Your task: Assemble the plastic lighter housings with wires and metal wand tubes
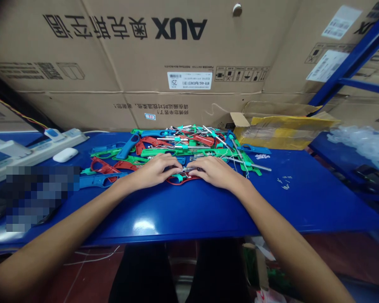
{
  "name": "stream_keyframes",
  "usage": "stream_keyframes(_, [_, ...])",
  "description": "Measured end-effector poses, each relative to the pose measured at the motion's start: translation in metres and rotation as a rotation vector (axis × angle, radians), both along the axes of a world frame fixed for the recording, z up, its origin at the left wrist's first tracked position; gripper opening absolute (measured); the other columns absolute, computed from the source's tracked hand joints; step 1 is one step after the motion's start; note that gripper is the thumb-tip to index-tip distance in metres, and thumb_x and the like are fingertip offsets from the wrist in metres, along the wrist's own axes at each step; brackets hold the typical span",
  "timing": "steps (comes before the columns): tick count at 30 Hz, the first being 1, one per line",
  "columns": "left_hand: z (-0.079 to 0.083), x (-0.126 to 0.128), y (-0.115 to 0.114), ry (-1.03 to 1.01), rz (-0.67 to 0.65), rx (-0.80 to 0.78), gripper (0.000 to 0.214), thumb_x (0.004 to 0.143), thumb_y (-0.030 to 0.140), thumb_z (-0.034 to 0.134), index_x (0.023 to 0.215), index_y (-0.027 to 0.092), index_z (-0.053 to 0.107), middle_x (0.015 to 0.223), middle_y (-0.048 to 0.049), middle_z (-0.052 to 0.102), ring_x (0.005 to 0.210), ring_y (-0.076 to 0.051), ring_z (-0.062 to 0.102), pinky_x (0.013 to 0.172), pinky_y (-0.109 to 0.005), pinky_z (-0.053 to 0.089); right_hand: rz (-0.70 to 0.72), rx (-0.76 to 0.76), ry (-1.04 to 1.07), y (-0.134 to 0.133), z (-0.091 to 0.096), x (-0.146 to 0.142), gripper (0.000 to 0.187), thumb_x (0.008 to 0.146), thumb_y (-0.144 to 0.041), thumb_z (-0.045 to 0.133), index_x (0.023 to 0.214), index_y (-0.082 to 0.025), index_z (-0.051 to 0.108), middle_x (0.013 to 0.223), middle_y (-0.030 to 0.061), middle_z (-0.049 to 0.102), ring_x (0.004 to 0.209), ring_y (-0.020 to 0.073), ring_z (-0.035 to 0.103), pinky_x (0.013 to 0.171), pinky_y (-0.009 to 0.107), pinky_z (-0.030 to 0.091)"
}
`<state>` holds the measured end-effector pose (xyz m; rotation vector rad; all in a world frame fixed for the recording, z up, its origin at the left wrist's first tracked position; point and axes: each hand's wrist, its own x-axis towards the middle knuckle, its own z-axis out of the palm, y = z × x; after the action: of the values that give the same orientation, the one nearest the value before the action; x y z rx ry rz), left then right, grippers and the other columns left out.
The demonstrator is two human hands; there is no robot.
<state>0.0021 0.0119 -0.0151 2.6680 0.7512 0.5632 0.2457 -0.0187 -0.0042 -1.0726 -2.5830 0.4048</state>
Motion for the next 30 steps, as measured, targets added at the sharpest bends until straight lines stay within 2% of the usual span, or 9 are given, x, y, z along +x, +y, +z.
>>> stream_keyframes(3, [0.005, -0.002, -0.003, 0.067, -0.009, 0.033, 0.023, 0.102, 0.033, 0.052, 0.109, 0.02, 0.069, 0.105, -0.0046, 0.072, 0.097, -0.02, 0.061, 0.09, -0.035, 0.04, 0.011, 0.02, -0.024, -0.001, 0.004, 0.001, 0.027, 0.102, -0.033, 0.054, 0.12, -0.022, 0.071, 0.11, 0.007, 0.073, 0.101, 0.0221, 0.068, 0.086, 0.035, 0.051])
stream_keyframes(6, [0.01, -0.009, -0.001, 0.101, -0.037, 0.021, 0.03, 0.103, 0.039, 0.05, 0.115, 0.019, 0.068, 0.107, -0.0071, 0.07, 0.099, -0.021, 0.061, 0.089, -0.035, 0.043, -0.008, 0.029, -0.067, -0.002, 0.005, 0.003, 0.029, 0.102, -0.033, 0.052, 0.123, -0.021, 0.07, 0.115, 0.0092, 0.07, 0.106, 0.0239, 0.066, 0.09, 0.038, 0.05])
stream_keyframes(9, [0.016, -0.023, 0.007, 0.11, -0.066, -0.076, 0.029, 0.103, 0.037, 0.049, 0.116, 0.019, 0.068, 0.11, -0.0076, 0.069, 0.099, -0.019, 0.063, 0.087, -0.032, 0.046, -0.037, 0.027, -0.082, -0.002, 0.005, 0.005, 0.03, 0.103, -0.034, 0.051, 0.124, -0.021, 0.068, 0.118, 0.0097, 0.07, 0.107, 0.0247, 0.066, 0.092, 0.039, 0.05])
stream_keyframes(13, [0.026, -0.037, 0.012, 0.12, -0.05, -0.215, 0.029, 0.095, 0.045, 0.063, 0.11, 0.022, 0.071, 0.109, -0.0054, 0.07, 0.096, -0.019, 0.065, 0.083, -0.03, 0.048, -0.025, 0.02, -0.083, -0.003, 0.006, 0.007, 0.028, 0.102, -0.034, 0.052, 0.12, -0.023, 0.07, 0.116, 0.0081, 0.071, 0.105, 0.024, 0.067, 0.089, 0.038, 0.05])
stream_keyframes(16, [0.029, -0.035, 0.006, 0.174, -0.056, -0.287, 0.035, 0.089, 0.049, 0.069, 0.112, 0.023, 0.071, 0.108, -0.0042, 0.07, 0.092, -0.018, 0.063, 0.079, -0.029, 0.047, -0.023, 0.024, -0.103, -0.003, 0.007, 0.006, 0.027, 0.102, -0.035, 0.053, 0.119, -0.022, 0.07, 0.114, 0.0076, 0.071, 0.103, 0.0232, 0.067, 0.087, 0.036, 0.05])
stream_keyframes(20, [0.029, -0.03, 0.0, 0.211, -0.016, -0.333, 0.034, 0.089, 0.045, 0.069, 0.113, 0.022, 0.068, 0.101, -0.003, 0.068, 0.083, -0.016, 0.061, 0.07, -0.025, 0.045, -0.021, 0.001, -0.105, -0.004, 0.009, 0.007, 0.026, 0.101, -0.035, 0.054, 0.116, -0.022, 0.071, 0.112, 0.0074, 0.072, 0.101, 0.0231, 0.067, 0.085, 0.036, 0.05])
stream_keyframes(25, [0.027, -0.031, 0.003, 0.193, -0.018, -0.315, 0.024, 0.091, 0.039, 0.067, 0.106, 0.02, 0.07, 0.094, -0.003, 0.068, 0.077, -0.015, 0.06, 0.066, -0.025, 0.043, -0.011, -0.023, -0.072, -0.004, 0.011, 0.009, 0.025, 0.101, -0.034, 0.055, 0.116, -0.024, 0.071, 0.111, 0.007, 0.072, 0.101, 0.0235, 0.067, 0.086, 0.038, 0.05])
stream_keyframes(30, [0.026, -0.031, 0.003, 0.178, -0.104, -0.235, 0.019, 0.096, 0.036, 0.063, 0.103, 0.021, 0.072, 0.099, -0.0047, 0.07, 0.085, -0.016, 0.063, 0.074, -0.027, 0.046, -0.002, -0.034, -0.053, -0.004, 0.01, 0.009, 0.024, 0.1, -0.034, 0.056, 0.115, -0.025, 0.072, 0.11, 0.0071, 0.072, 0.099, 0.0231, 0.067, 0.086, 0.037, 0.05])
